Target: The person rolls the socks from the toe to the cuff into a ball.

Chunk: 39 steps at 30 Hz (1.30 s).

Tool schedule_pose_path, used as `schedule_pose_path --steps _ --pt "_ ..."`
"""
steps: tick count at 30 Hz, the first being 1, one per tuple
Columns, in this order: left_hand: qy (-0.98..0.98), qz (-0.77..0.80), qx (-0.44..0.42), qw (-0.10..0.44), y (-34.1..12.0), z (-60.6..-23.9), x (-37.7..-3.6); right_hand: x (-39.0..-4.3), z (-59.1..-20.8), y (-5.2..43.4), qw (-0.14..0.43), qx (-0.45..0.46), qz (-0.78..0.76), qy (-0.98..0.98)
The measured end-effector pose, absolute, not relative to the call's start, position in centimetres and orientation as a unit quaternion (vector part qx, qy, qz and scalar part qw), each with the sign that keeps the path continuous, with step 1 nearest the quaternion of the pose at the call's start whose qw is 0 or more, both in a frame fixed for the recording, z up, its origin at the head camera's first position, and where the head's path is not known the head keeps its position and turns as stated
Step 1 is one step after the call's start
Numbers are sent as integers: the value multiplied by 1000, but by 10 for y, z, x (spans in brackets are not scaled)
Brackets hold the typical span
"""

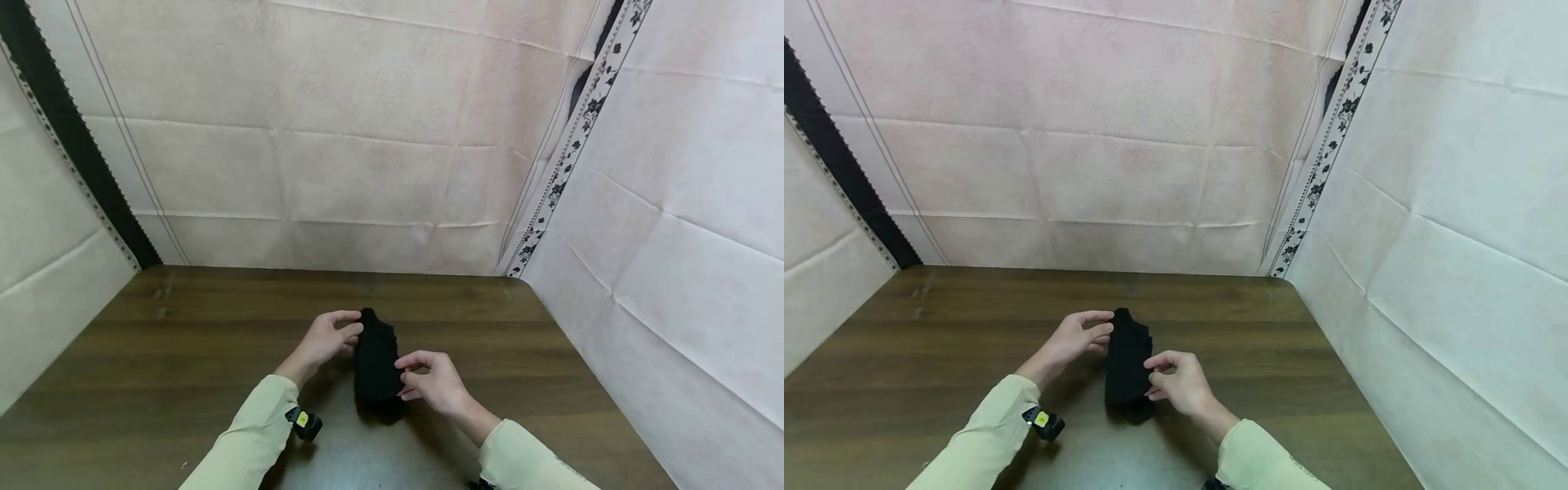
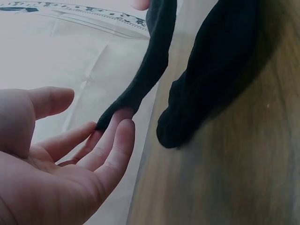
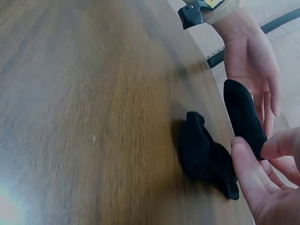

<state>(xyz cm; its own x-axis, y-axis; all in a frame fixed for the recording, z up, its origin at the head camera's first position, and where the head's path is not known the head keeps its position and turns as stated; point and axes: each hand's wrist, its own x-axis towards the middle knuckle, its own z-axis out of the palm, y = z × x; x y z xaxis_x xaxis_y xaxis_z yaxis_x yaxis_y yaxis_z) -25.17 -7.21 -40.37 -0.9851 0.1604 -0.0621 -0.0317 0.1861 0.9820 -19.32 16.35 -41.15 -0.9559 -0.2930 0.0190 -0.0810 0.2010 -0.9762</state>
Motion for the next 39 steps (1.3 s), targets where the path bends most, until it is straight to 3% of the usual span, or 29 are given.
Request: schedule_pose_path --steps 16,39 --pt "753 651 52 83 -59 -411 -246 -196 -417 176 79 -121 -600 787" --pt "790 599 32 127 -63 -425 -238 -194 -437 181 117 -138 -577 796"
